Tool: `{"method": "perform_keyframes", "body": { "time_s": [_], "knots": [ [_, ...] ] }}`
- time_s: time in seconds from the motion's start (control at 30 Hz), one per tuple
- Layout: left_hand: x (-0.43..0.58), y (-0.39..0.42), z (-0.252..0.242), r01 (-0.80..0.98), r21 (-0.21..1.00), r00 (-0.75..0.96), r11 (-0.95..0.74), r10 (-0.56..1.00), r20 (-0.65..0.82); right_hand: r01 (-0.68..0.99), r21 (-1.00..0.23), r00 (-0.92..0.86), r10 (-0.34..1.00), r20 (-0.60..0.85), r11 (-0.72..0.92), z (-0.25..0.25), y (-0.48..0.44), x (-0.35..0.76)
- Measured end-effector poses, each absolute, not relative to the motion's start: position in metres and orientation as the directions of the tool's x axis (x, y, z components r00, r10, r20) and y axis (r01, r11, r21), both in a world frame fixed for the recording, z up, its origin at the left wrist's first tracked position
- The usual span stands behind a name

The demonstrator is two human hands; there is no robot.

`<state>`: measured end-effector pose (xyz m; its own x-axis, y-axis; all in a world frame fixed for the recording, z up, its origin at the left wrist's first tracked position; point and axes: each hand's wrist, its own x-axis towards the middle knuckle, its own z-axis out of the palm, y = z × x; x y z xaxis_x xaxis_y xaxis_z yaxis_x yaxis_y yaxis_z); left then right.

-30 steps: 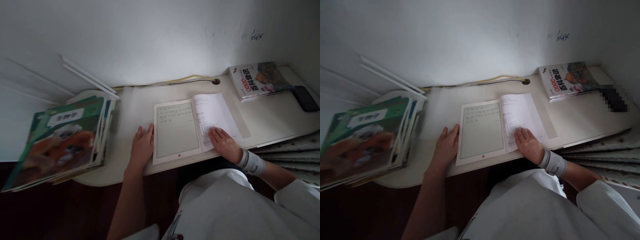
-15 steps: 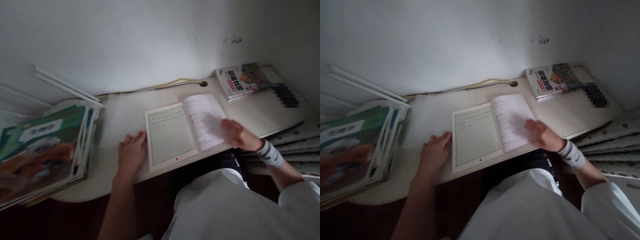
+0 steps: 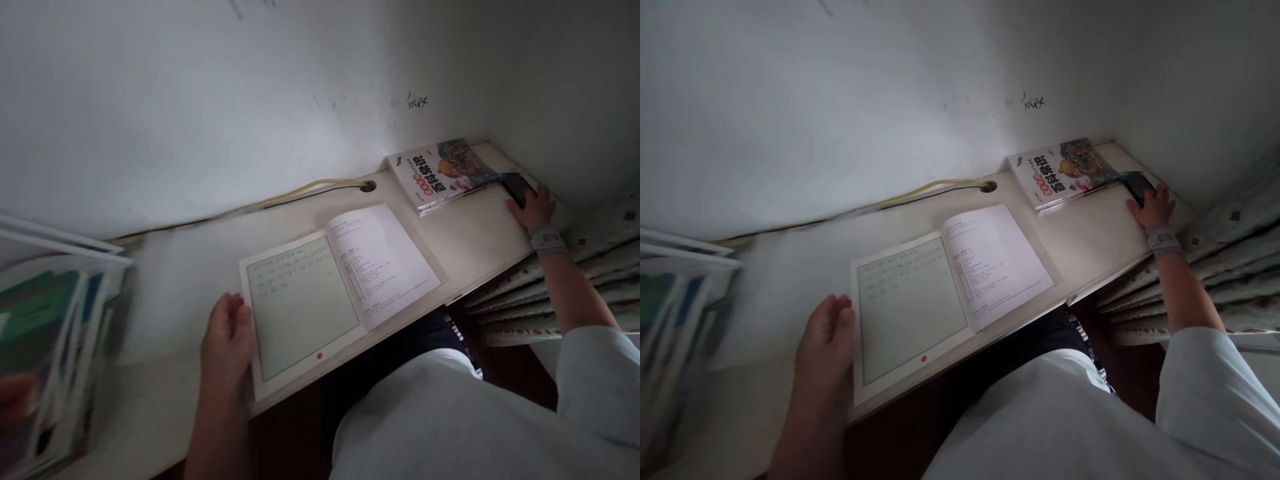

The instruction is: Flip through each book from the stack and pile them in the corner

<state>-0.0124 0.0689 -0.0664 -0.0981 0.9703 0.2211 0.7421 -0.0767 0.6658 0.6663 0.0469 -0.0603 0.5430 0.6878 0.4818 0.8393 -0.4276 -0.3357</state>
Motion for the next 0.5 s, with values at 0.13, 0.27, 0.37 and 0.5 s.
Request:
{"method": "perform_keyframes", "body": {
  "time_s": [0.13,0.27,0.37,0.5],
  "knots": [
    [-0.007,0.063,-0.063,0.586,0.807,-0.266,0.066,0.957,0.115,0.816,-0.302,0.578,0.677,0.456,-0.493,-0.053,0.051,0.662],
    [-0.012,0.070,-0.068,0.646,0.762,-0.229,0.042,0.963,0.141,0.901,-0.174,0.432,0.775,0.462,-0.398,-0.041,0.051,0.595],
    [-0.015,0.073,-0.073,0.687,0.726,-0.185,0.007,0.969,0.166,0.989,-0.146,0.031,0.930,0.366,0.025,-0.035,0.046,0.501],
    [-0.010,0.070,-0.069,0.716,0.698,-0.179,-0.005,0.965,0.190,0.754,-0.084,-0.617,0.746,0.251,0.652,-0.018,0.031,0.374]
  ]
}}
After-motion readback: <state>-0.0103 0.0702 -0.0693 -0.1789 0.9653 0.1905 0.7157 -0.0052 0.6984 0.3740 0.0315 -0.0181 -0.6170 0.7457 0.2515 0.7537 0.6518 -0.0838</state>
